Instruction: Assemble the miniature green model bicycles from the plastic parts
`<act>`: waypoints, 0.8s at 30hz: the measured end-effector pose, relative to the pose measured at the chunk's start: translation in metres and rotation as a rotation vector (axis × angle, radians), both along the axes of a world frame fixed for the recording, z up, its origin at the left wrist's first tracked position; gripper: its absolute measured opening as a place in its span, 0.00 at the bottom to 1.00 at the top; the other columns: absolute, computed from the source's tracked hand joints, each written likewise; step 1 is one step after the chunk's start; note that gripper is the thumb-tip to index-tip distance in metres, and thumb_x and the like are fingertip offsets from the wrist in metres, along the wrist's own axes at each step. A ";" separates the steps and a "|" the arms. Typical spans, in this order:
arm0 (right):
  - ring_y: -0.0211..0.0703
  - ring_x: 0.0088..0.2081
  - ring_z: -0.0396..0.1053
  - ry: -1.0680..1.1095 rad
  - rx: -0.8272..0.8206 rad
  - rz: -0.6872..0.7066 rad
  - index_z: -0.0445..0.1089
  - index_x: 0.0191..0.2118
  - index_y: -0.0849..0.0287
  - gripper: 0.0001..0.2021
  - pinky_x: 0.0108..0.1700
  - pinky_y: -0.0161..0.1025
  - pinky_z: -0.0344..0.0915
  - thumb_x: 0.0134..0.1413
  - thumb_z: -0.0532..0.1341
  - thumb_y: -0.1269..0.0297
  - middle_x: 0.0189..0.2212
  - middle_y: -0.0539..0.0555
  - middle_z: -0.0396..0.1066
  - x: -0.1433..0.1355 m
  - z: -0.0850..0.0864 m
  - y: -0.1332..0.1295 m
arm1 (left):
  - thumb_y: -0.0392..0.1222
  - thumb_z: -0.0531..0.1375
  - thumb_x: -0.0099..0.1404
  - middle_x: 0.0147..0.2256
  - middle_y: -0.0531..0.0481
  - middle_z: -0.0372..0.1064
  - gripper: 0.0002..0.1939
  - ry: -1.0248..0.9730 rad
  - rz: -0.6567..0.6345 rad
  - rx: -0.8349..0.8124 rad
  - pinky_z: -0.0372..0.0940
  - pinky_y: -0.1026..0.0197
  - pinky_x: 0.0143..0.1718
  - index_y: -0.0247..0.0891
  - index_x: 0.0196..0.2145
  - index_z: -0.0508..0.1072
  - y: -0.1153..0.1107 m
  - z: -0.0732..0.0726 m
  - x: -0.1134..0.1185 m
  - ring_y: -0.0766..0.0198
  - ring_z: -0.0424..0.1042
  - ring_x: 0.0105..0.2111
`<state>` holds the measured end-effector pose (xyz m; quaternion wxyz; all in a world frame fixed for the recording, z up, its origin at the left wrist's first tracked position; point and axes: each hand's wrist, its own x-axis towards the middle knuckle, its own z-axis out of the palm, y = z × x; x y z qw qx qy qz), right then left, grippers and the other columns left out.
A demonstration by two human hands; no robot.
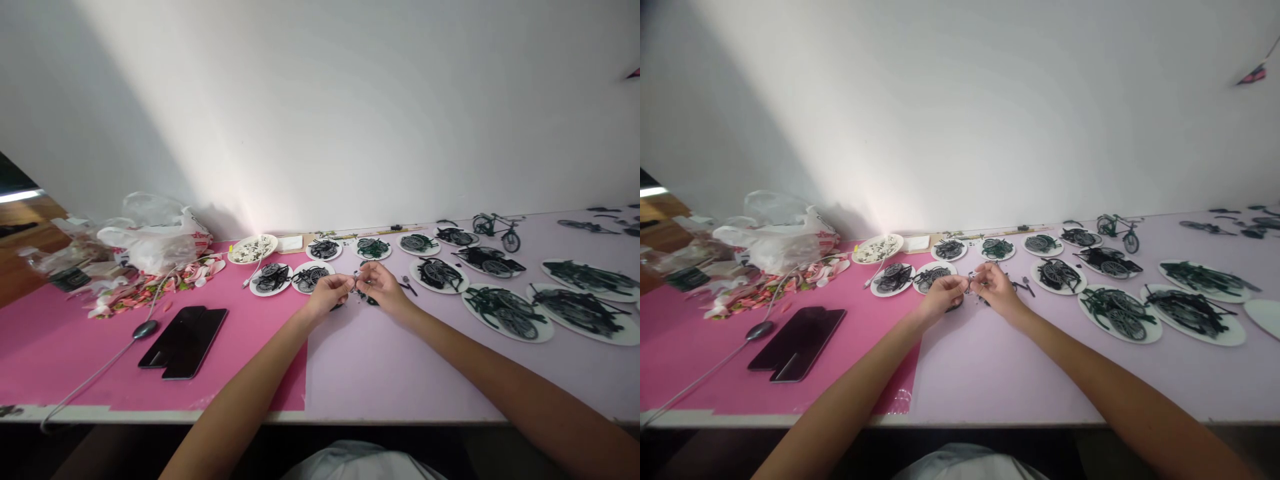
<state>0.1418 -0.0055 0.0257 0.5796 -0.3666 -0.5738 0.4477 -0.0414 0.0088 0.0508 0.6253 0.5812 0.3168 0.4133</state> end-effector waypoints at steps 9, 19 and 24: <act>0.44 0.35 0.71 0.042 -0.087 0.087 0.65 0.46 0.51 0.27 0.39 0.42 0.66 0.45 0.76 0.48 0.32 0.47 0.70 0.002 0.001 0.000 | 0.64 0.76 0.46 0.23 0.53 0.65 0.31 0.018 0.002 0.042 0.49 0.66 0.23 0.31 0.32 0.78 0.002 -0.002 -0.001 0.74 0.57 0.20; 0.43 0.35 0.73 0.100 -0.166 0.137 0.67 0.47 0.51 0.28 0.42 0.43 0.67 0.43 0.78 0.49 0.37 0.50 0.76 0.005 0.003 0.000 | 0.60 0.78 0.46 0.22 0.55 0.67 0.30 0.005 0.000 0.012 0.52 0.67 0.22 0.34 0.33 0.72 0.000 0.001 -0.001 0.73 0.60 0.18; 0.43 0.36 0.74 0.128 -0.190 0.115 0.69 0.47 0.50 0.29 0.43 0.42 0.67 0.42 0.79 0.50 0.38 0.51 0.79 0.004 0.005 -0.001 | 0.60 0.78 0.44 0.22 0.59 0.63 0.34 -0.020 0.077 0.005 0.50 0.69 0.20 0.38 0.31 0.64 -0.001 -0.001 0.002 0.74 0.60 0.17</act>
